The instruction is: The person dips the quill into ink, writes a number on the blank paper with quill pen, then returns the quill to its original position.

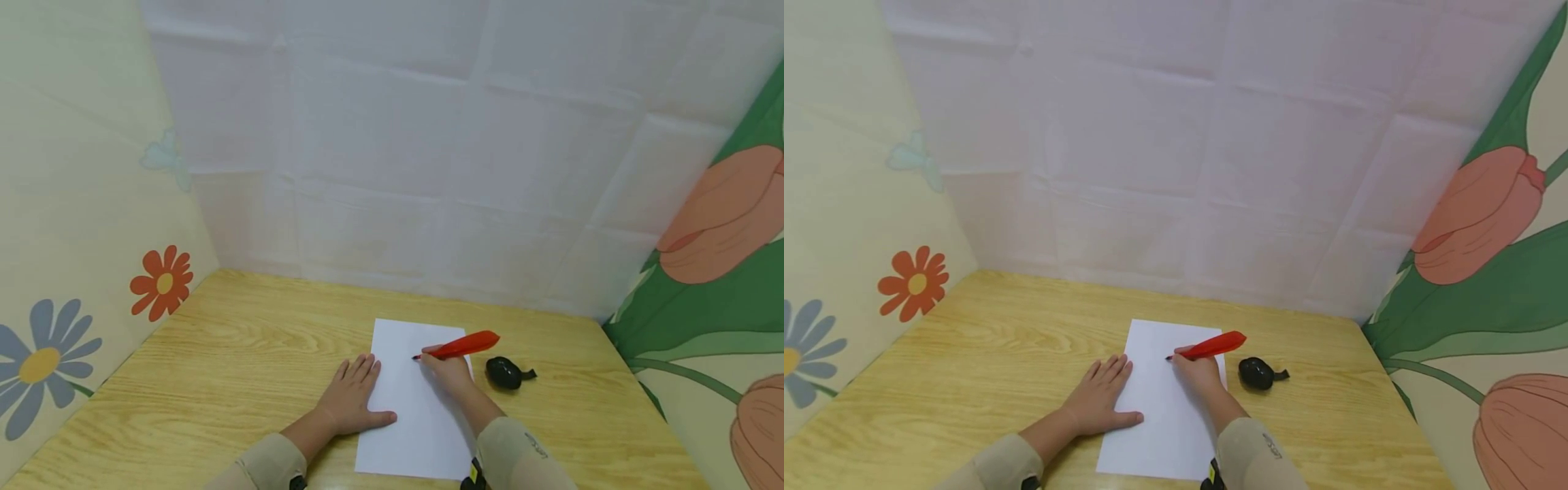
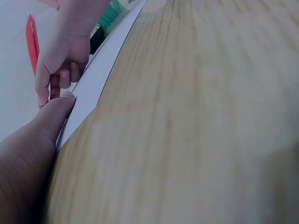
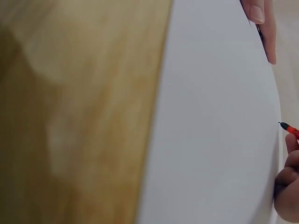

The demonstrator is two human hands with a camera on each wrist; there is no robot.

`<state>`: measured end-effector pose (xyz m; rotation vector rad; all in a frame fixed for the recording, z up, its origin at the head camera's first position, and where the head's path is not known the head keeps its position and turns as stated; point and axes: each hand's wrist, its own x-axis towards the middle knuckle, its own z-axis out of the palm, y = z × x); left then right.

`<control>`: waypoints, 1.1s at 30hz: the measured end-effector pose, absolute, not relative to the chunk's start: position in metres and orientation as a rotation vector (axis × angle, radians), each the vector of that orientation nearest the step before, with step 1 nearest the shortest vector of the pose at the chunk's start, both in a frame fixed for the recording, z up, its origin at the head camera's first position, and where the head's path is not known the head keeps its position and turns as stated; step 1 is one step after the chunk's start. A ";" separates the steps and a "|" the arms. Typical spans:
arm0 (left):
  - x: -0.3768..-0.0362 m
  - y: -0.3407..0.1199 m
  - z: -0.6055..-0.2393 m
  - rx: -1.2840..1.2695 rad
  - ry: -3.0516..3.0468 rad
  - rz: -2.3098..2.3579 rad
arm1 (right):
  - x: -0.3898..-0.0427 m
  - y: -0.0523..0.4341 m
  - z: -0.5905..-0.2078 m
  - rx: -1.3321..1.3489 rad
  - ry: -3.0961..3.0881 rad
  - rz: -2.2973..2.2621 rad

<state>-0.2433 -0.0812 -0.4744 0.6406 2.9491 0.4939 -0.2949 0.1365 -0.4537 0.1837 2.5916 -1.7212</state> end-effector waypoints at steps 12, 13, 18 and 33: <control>-0.241 -0.081 -0.468 0.629 2.932 0.488 | -0.292 0.134 -0.453 0.208 2.582 -1.696; -0.240 -0.081 -0.468 0.629 2.932 0.487 | -0.291 0.134 -0.453 0.214 2.582 -1.693; -0.241 -0.081 -0.468 0.634 2.934 0.489 | -0.290 0.133 -0.452 0.263 2.571 -1.675; -0.244 -0.081 -0.472 0.632 2.933 0.491 | -0.288 0.134 -0.451 0.235 2.551 -1.654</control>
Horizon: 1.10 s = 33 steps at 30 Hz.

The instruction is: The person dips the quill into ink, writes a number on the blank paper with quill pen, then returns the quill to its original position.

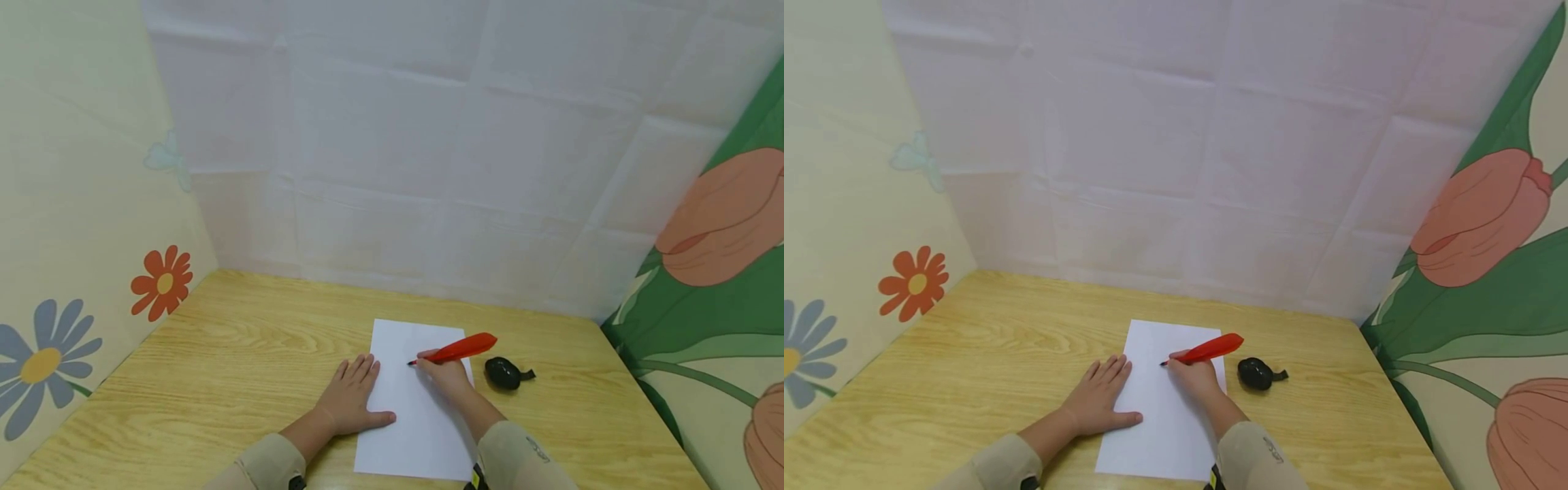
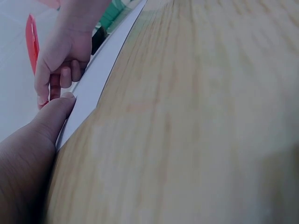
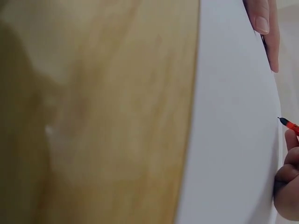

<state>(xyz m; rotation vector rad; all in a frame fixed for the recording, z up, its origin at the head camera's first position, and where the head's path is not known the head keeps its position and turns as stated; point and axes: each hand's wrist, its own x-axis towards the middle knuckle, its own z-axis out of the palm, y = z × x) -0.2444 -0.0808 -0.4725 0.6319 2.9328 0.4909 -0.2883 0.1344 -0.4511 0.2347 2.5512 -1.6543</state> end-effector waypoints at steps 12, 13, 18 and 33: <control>-0.244 -0.080 -0.470 0.624 2.925 0.503 | -0.286 0.134 -0.451 0.240 2.526 -1.644; -0.244 -0.080 -0.470 0.623 2.923 0.503 | -0.285 0.134 -0.451 0.243 2.522 -1.641; -0.243 -0.080 -0.470 0.622 2.918 0.510 | -0.283 0.134 -0.451 0.245 2.521 -1.622; -0.244 -0.081 -0.471 0.627 2.913 0.520 | -0.278 0.135 -0.450 0.182 2.520 -1.619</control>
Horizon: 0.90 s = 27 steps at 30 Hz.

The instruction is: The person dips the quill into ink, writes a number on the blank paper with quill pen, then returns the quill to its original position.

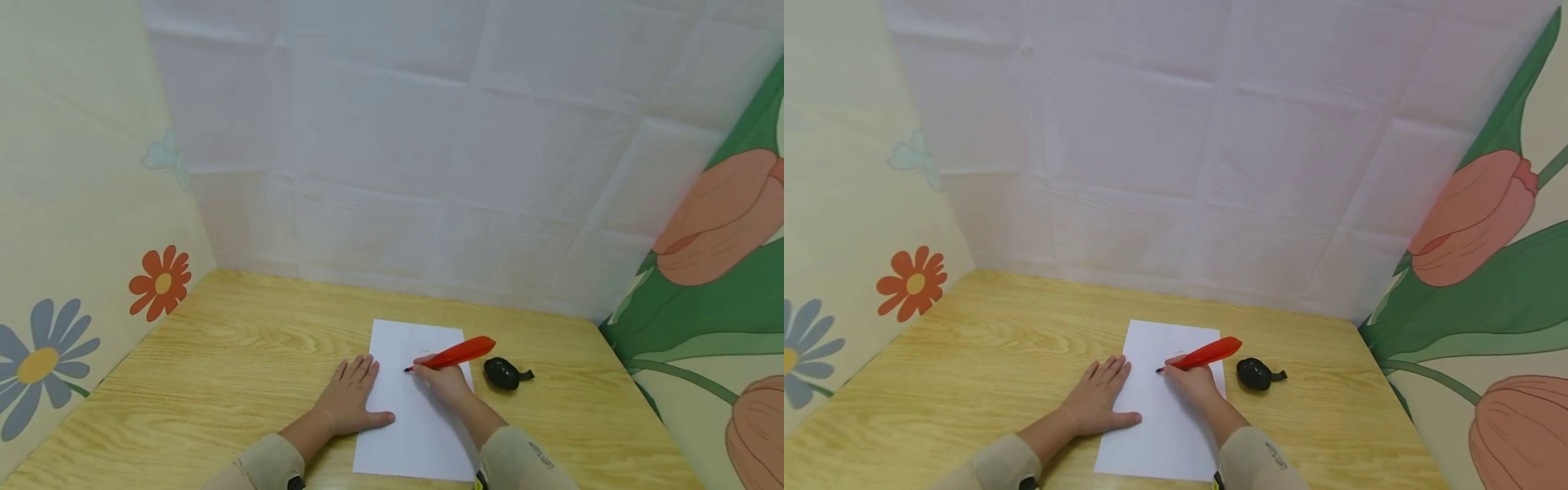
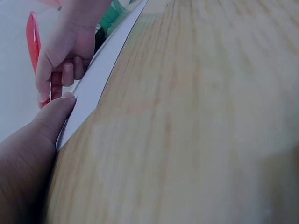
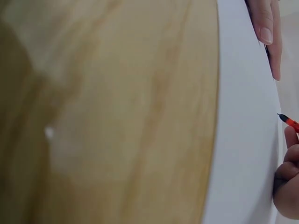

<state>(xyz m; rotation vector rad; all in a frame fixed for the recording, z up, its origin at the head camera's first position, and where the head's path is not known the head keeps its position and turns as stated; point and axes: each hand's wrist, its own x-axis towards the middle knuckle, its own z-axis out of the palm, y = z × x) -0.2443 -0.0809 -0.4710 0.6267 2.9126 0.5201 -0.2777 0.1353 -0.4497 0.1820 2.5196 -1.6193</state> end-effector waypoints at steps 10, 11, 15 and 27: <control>-0.243 -0.082 -0.470 0.630 2.917 0.517 | -0.273 0.136 -0.450 0.158 2.502 -1.600; -0.242 -0.082 -0.470 0.630 2.918 0.520 | -0.273 0.135 -0.450 0.153 2.506 -1.597; -0.242 -0.082 -0.470 0.634 2.921 0.522 | -0.271 0.135 -0.450 0.136 2.513 -1.591; -0.242 -0.082 -0.472 0.635 2.930 0.512 | -0.269 0.137 -0.451 0.118 2.485 -1.588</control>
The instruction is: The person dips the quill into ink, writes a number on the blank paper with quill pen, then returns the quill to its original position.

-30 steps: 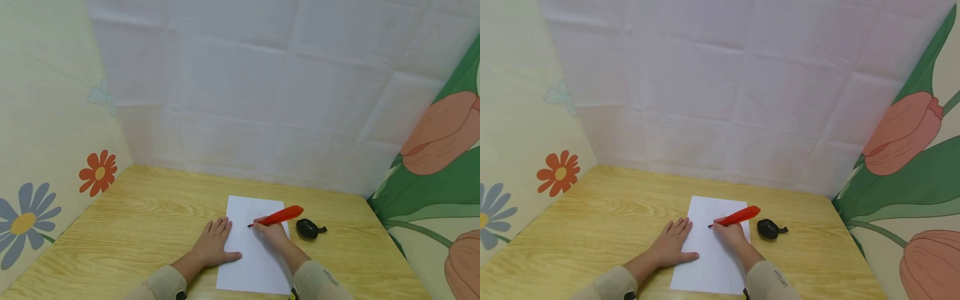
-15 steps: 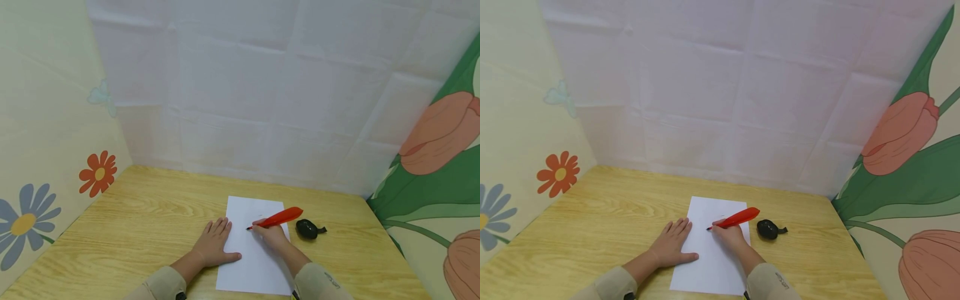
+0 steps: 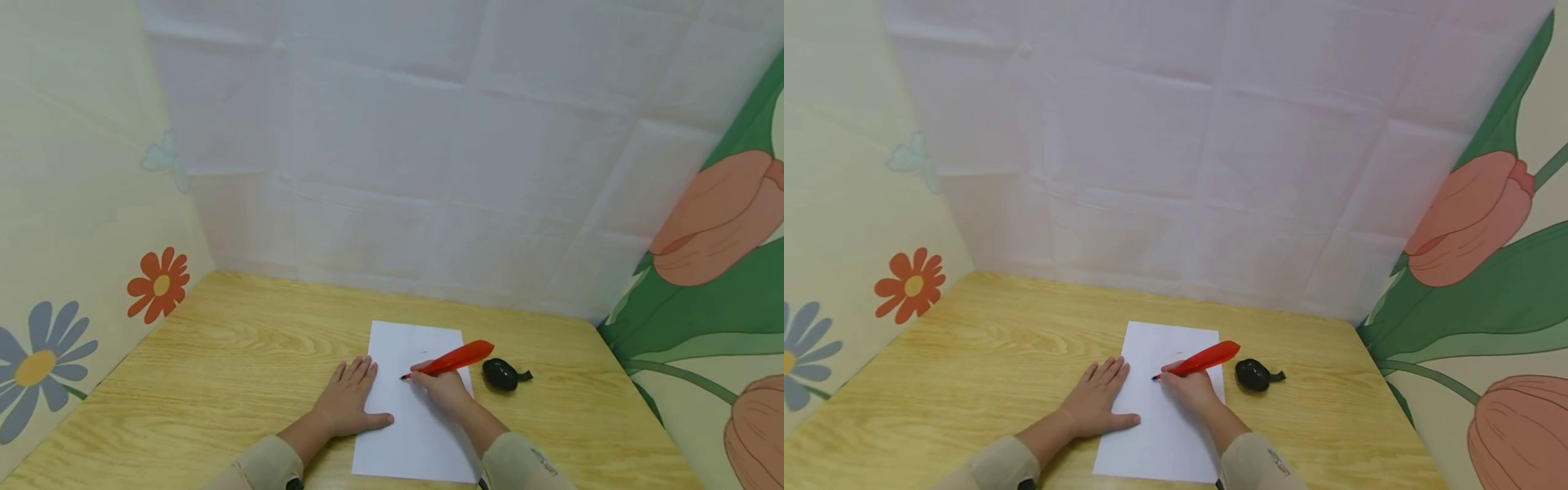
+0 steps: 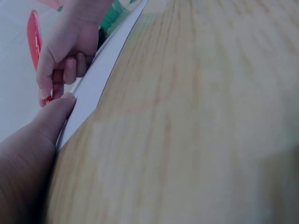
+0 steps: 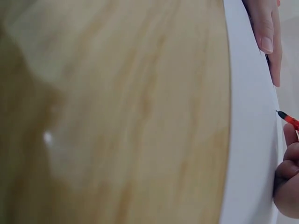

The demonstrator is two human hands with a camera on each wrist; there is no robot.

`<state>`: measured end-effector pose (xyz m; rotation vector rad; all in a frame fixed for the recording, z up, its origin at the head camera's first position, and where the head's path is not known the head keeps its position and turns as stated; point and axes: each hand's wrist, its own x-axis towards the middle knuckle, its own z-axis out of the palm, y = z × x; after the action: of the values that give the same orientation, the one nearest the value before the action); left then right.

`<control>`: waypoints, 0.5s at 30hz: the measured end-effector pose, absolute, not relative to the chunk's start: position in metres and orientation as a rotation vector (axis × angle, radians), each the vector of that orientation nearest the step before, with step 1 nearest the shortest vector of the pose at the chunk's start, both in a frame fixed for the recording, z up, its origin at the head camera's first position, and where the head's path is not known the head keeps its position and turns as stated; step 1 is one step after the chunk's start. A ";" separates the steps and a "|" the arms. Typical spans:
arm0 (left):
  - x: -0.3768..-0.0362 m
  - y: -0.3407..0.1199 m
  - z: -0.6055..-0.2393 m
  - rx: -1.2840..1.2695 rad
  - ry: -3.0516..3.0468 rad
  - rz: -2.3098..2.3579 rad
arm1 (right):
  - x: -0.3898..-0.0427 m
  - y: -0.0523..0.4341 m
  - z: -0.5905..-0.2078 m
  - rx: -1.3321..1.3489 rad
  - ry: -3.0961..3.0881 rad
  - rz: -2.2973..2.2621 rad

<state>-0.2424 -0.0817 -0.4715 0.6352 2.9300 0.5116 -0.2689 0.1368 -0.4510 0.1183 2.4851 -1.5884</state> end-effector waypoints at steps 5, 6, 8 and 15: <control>-0.242 -0.082 -0.471 0.634 2.931 0.509 | -0.267 0.136 -0.451 0.105 2.488 -1.582; -0.242 -0.082 -0.471 0.634 2.931 0.508 | -0.267 0.136 -0.450 0.106 2.490 -1.579; -0.242 -0.082 -0.471 0.633 2.930 0.505 | -0.266 0.136 -0.451 0.086 2.500 -1.582; -0.243 -0.081 -0.470 0.639 2.930 0.506 | -0.265 0.137 -0.450 0.070 2.500 -1.571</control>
<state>-0.2428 -0.0810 -0.4705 0.6387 2.9303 0.5055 -0.2646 0.1372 -0.4497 0.0703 2.5000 -1.5714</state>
